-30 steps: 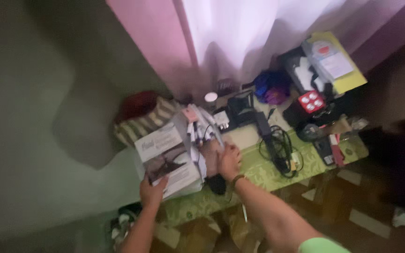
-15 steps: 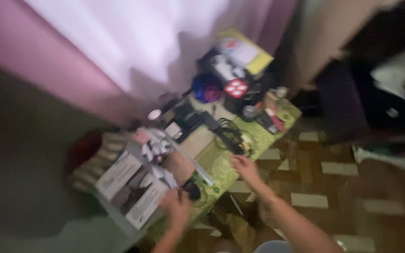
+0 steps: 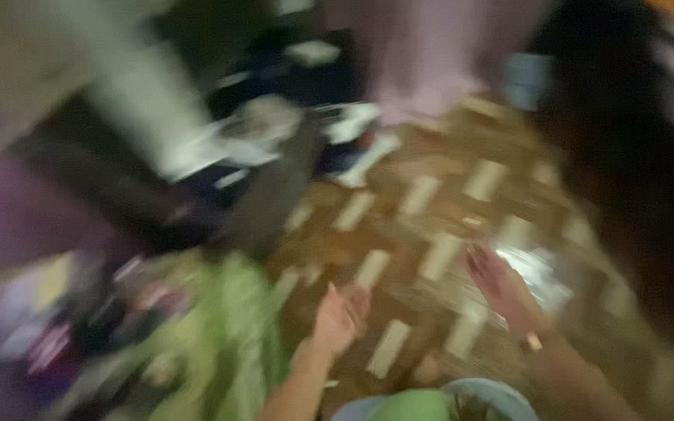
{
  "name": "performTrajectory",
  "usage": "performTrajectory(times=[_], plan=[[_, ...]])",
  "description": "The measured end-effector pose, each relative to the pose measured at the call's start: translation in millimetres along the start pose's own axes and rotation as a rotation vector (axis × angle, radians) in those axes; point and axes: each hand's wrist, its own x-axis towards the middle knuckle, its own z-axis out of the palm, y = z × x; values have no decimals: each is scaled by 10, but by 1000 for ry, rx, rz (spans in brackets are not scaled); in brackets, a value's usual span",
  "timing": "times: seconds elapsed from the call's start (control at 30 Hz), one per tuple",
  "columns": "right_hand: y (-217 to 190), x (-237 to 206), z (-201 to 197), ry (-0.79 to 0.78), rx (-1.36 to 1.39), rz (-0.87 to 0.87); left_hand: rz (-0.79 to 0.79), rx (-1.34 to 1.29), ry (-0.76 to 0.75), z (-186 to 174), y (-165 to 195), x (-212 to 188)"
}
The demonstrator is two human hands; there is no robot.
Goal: The person opens a light blue backpack on a bed and removes several items, including a power adapter with cables, a textbook, a notebook, a phone, and a pink case. They place these items on a nearby side table. The person then closes the backpack, briefly reopens it, and continues to remove remaining items.
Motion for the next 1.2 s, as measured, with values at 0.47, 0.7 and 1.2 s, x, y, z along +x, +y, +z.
performTrajectory(times=[0.47, 0.7, 1.2], plan=[[-3050, -535, -2813, 609, 289, -503, -510, 750, -359, 2907, -3540, 4519], [-3686, -1315, -4447, 897, 283, -690, -762, 806, -375, 3467, -5912, 5522], [-5109, -2810, -8140, 1124, 234, -687, -945, 964, -429, 3992, -10505, 6255]])
